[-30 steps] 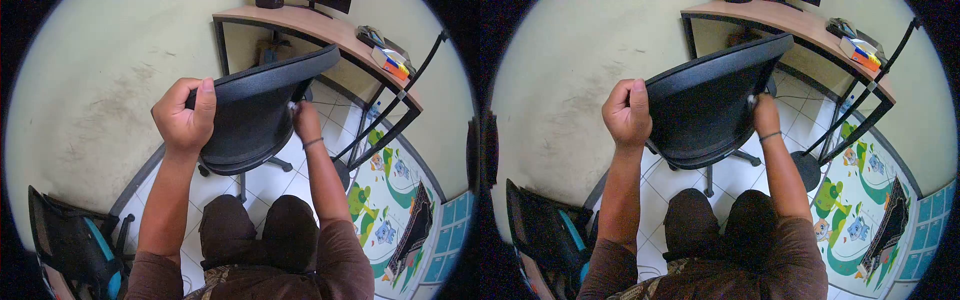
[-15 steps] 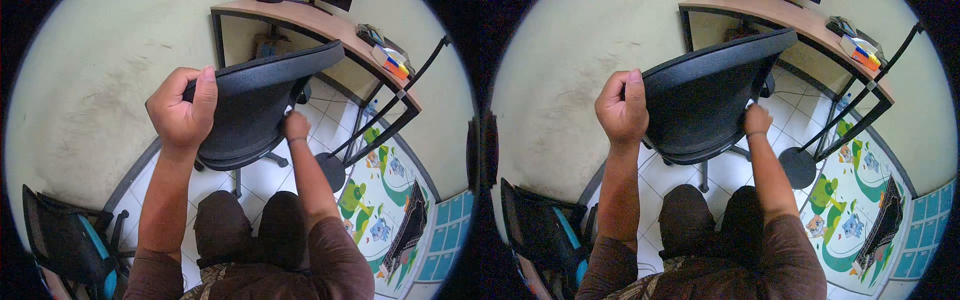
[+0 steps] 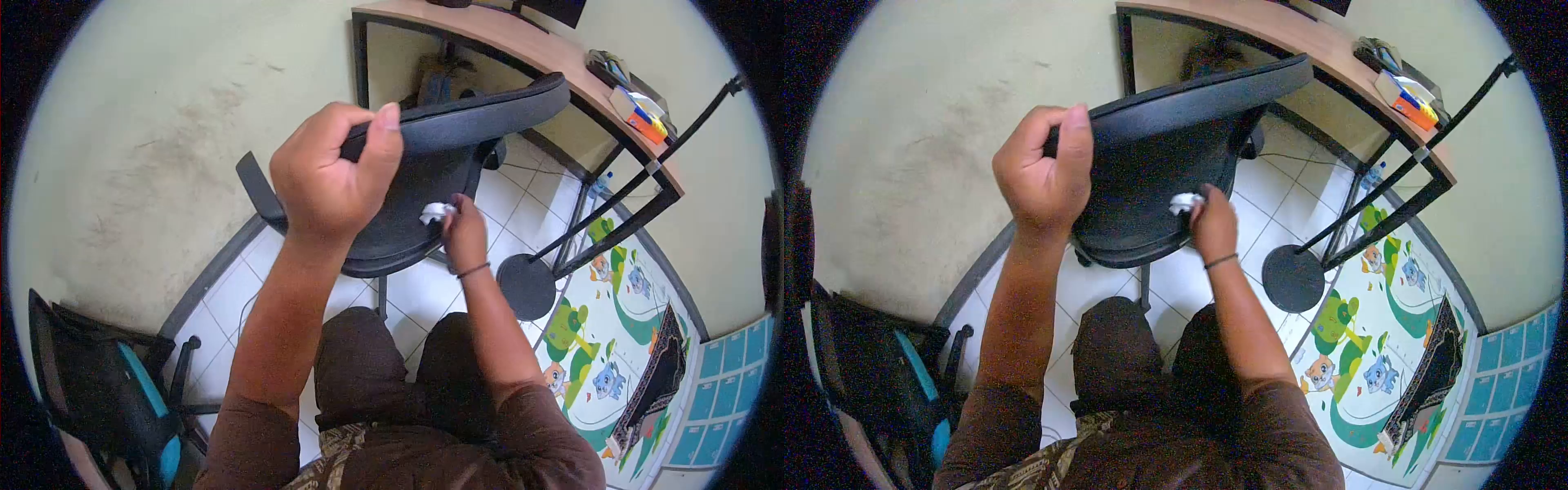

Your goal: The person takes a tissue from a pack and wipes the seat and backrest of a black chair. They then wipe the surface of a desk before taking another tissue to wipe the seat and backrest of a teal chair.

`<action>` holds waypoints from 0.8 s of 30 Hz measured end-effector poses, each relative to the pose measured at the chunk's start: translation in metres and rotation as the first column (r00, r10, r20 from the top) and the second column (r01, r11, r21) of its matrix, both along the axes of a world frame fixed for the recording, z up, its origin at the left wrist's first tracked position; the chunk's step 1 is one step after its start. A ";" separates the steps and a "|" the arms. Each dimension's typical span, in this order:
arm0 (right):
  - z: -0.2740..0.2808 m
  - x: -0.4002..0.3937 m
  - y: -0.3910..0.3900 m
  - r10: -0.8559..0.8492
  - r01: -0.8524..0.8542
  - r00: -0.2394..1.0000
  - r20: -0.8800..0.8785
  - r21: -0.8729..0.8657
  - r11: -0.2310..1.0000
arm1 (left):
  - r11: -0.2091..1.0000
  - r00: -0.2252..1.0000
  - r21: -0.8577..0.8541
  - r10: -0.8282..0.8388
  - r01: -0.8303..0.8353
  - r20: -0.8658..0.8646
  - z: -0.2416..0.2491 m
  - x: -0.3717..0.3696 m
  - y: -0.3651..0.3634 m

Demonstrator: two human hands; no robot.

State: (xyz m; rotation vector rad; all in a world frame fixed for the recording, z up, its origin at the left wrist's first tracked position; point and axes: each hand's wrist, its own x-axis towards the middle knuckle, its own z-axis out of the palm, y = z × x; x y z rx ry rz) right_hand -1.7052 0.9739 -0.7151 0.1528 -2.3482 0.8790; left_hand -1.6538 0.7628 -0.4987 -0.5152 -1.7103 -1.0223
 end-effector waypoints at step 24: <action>-0.007 0.040 -0.112 -0.142 0.043 0.919 0.367 0.267 0.963 | 0.996 0.996 0.024 0.086 -0.085 -0.021 0.001 0.001 0.024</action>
